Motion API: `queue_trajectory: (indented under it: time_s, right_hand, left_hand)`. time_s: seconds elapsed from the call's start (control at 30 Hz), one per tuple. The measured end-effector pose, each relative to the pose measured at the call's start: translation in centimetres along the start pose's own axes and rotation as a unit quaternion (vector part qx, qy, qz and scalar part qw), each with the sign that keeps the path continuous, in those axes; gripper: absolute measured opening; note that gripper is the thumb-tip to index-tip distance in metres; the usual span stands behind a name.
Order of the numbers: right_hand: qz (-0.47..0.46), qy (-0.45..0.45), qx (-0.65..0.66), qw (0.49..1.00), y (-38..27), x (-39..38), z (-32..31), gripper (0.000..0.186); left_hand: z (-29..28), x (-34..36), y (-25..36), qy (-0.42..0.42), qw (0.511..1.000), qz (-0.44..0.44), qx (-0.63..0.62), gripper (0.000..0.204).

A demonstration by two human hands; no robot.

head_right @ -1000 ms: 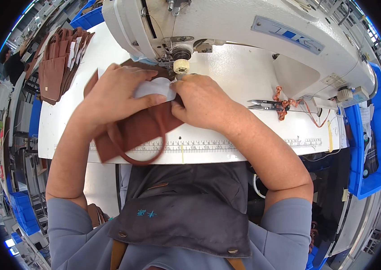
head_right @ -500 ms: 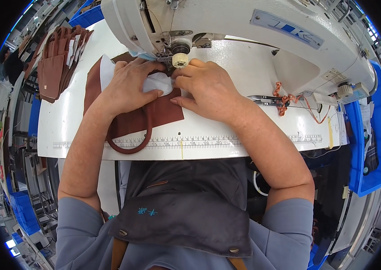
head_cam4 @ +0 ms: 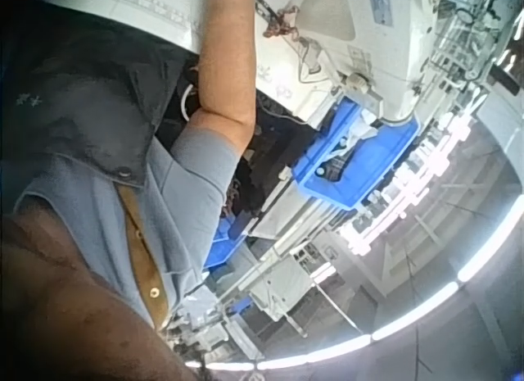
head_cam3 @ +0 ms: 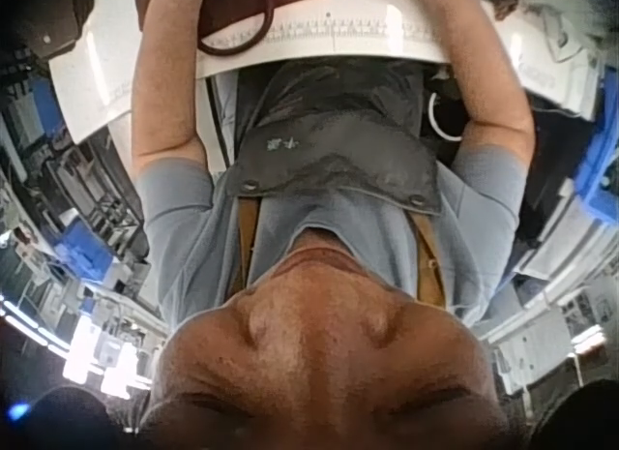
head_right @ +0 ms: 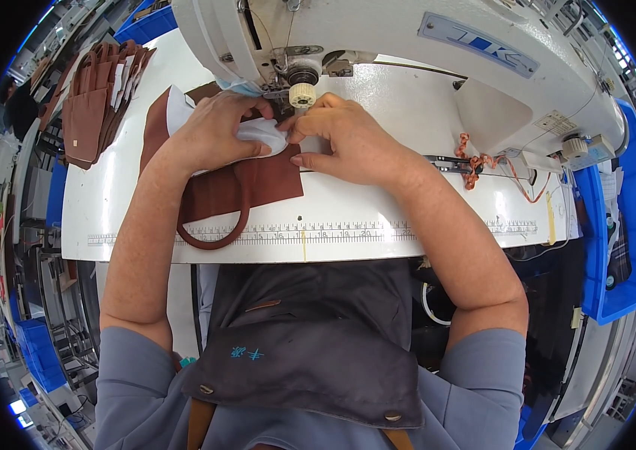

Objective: Sewing and assembling brown leather bags using an industrial sewing machine.

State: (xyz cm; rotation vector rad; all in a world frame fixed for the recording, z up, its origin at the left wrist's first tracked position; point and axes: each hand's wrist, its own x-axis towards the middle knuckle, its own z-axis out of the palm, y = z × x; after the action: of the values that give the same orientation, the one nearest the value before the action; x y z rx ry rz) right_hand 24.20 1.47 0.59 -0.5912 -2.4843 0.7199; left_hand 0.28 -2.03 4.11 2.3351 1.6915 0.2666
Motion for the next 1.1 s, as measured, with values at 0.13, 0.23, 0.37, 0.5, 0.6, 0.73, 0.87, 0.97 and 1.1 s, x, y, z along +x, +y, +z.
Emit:
queue_trajectory:
  time_s: [0.13,0.23,0.37,0.5,0.6,0.73,0.87,0.97,1.1]
  right_hand:
    - [0.010,0.014,0.109,0.994,1.4,0.1,0.4,0.022]
    - [0.102,-0.057,0.124,0.985,1.0,0.0,-0.2,0.029]
    - [0.175,-0.045,0.135,0.974,-1.4,0.6,0.2,0.032]
    - [0.169,-0.035,0.139,0.975,-1.8,0.9,0.4,0.034]
    - [0.117,-0.012,0.129,0.985,-0.5,0.6,1.2,0.034]
    - [0.056,0.049,0.070,0.995,0.2,-0.3,1.2,0.030]
    - [-0.037,0.084,-0.197,0.976,-0.7,-0.5,0.3,0.027]
    - [-0.046,0.067,-0.237,0.968,-1.4,-0.4,0.4,0.027]
    - [-0.069,0.085,-0.256,0.960,-1.4,-0.4,0.8,0.028]
  left_hand:
    - [0.7,-0.3,-0.5,0.045,0.998,0.031,-0.046,0.059]
    - [0.4,-0.3,-0.4,0.027,0.998,0.022,-0.051,0.059]
    - [0.7,-0.4,-0.8,0.020,0.997,0.035,-0.070,0.060]
    - [1.2,-0.5,-1.4,0.049,0.995,0.059,-0.064,0.052]
    - [0.7,-1.0,-0.7,0.043,0.988,0.079,-0.123,0.047]
    - [1.6,-2.6,0.2,0.074,0.993,0.091,-0.025,0.032]
    - [3.1,-4.3,2.2,0.184,0.975,0.120,0.019,0.030]
    - [3.0,-4.7,2.2,0.188,0.975,0.117,0.026,0.035]
    - [3.2,-4.2,1.7,0.160,0.979,0.128,0.012,0.039]
